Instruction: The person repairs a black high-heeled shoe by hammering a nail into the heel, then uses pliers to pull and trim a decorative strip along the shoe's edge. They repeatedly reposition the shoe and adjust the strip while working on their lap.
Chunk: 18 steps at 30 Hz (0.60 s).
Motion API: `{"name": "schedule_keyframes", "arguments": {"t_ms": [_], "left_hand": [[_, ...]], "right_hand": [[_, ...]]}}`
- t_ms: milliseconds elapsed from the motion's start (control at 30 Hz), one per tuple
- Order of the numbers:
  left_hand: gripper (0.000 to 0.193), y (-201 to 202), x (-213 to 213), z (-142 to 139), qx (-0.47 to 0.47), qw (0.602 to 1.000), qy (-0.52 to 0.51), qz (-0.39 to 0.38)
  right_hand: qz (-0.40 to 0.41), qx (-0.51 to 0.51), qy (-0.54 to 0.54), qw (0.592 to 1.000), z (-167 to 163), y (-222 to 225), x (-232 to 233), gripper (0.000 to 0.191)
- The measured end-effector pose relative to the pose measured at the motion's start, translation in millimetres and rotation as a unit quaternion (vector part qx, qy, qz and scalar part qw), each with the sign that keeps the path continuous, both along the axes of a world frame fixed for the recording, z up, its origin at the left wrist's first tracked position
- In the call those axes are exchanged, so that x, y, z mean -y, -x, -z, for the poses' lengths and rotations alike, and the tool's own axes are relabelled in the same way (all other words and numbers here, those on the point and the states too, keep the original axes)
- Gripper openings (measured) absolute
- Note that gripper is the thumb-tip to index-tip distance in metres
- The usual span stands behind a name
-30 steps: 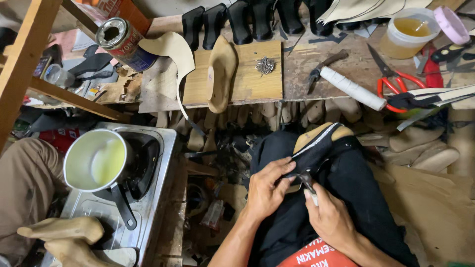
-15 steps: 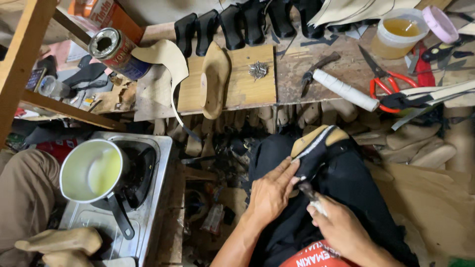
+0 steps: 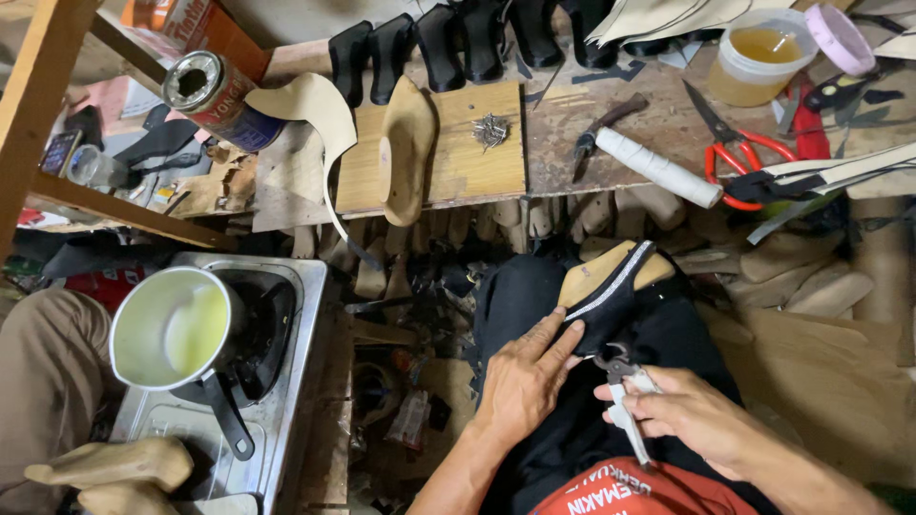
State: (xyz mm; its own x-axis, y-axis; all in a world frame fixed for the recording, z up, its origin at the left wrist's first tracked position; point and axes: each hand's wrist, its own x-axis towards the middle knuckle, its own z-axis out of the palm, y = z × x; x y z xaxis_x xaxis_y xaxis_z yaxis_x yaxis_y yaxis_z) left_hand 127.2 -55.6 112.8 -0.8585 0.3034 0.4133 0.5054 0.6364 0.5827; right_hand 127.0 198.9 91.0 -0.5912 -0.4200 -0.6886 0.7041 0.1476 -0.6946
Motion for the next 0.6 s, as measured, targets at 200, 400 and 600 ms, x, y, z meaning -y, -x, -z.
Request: {"name": "schedule_keyframes", "arguments": {"t_ms": [200,400,600], "left_hand": [[0.044,4,-2,0,-0.031,0.999,0.016,0.017],[0.041,13,6,0,0.068,0.997,-0.032,0.031],[0.038,33,20,9,0.101,0.99,-0.082,0.055]], "right_hand": [[-0.176,-0.158,-0.227,0.945,-24,8,5,0.033],[-0.073,-0.213,-0.244,0.943,-31,-2,22,0.044],[0.014,-0.396,-0.176,0.901,14,-8,39,0.019]]}}
